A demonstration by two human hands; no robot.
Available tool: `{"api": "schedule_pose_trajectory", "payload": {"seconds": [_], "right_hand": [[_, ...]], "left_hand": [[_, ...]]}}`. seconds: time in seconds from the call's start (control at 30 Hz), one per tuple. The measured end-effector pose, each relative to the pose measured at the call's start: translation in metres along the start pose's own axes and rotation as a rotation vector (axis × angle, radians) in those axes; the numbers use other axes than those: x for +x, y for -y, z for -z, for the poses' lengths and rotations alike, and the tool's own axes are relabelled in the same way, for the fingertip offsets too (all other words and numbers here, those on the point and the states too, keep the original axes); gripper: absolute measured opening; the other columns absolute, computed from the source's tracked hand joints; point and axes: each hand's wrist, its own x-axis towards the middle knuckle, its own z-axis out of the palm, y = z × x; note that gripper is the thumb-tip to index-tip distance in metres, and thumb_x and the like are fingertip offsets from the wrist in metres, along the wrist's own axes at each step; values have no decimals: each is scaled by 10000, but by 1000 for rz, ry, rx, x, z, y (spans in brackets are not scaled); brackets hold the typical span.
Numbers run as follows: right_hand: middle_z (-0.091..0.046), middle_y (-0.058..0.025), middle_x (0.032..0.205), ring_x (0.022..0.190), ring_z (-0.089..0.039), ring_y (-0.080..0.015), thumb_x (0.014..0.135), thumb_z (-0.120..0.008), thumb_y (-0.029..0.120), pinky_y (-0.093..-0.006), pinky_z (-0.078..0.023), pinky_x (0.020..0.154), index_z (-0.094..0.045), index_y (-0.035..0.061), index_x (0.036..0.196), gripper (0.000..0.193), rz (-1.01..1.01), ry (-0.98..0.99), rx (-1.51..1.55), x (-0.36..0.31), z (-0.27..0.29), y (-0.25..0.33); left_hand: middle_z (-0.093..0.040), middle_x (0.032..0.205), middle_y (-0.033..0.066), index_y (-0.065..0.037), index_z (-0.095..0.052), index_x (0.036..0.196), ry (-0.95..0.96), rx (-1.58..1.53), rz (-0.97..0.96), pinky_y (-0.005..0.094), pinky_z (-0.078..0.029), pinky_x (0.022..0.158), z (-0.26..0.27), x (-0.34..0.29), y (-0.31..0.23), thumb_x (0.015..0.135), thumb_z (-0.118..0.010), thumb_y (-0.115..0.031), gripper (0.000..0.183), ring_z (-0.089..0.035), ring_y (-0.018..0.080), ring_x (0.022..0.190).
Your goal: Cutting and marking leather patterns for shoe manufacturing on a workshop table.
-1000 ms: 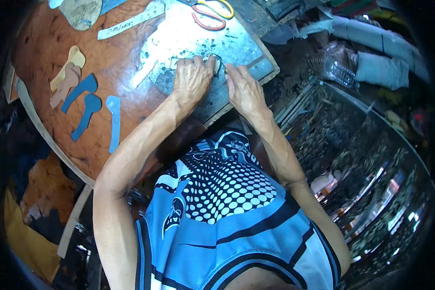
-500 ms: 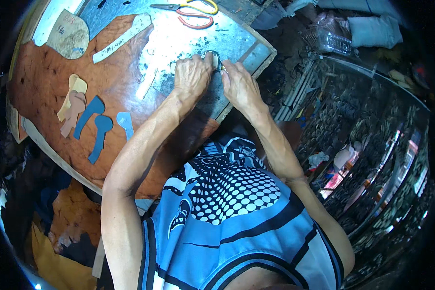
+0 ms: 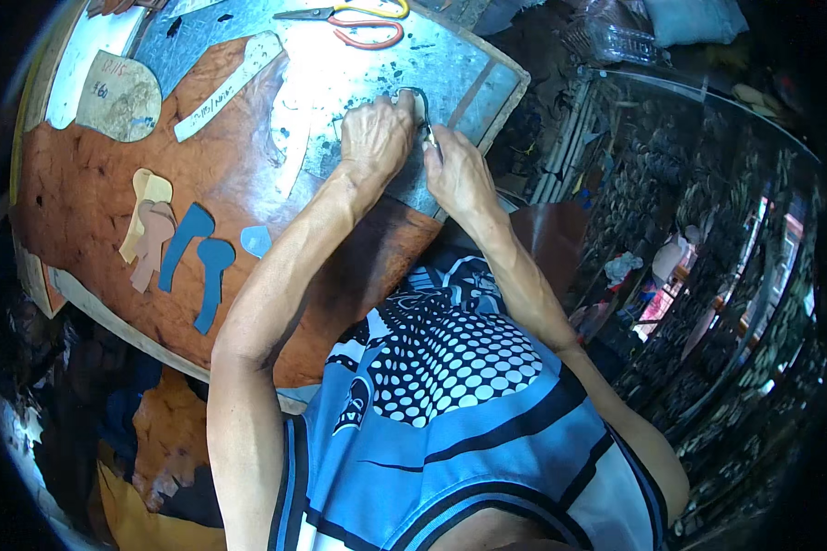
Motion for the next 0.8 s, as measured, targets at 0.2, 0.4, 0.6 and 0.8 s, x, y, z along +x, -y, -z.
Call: {"api": "schedule_pose_trajectory", "payload": {"seconds": [0.2, 0.4, 0.6, 0.8], "right_hand": [[-626, -300, 972, 901, -622, -480, 948, -553, 133, -527, -498, 783, -580, -59, 1102, 248, -59, -25, -14, -13, -5, 5], [-626, -294, 905, 858, -632, -474, 949, -559, 152, -531, -506, 745, -582, -41, 1055, 221, -54, -36, -25, -21, -9, 1], [-658, -282, 1001, 926, -652, -451, 933, -587, 189, -462, -524, 804, -589, -35, 1131, 299, -458, 242, 373, -20, 30, -9], [-566, -255, 1171, 1026, -623, -452, 905, -636, 210, -494, -518, 874, -588, 8, 1197, 359, 178, -5, -141, 40, 22, -2]], "left_hand": [[-682, 830, 190, -39, -601, 984, 21, -21, -14, 438, -564, 568, -1, 2, -1, 931, -529, -195, 180, -711, 332, 694], [-669, 788, 214, -74, -599, 1027, -12, -31, 4, 476, -544, 545, -9, 1, 1, 946, -585, -323, 263, -687, 382, 651], [-633, 859, 184, -74, -618, 1115, -104, -117, 2, 461, -534, 604, 1, -23, 5, 883, -677, -272, 311, -680, 361, 726], [-535, 1307, 225, -52, -593, 1263, -388, -50, -8, 524, -415, 969, -21, -82, -10, 894, -674, -349, 481, -484, 415, 1251]]}}
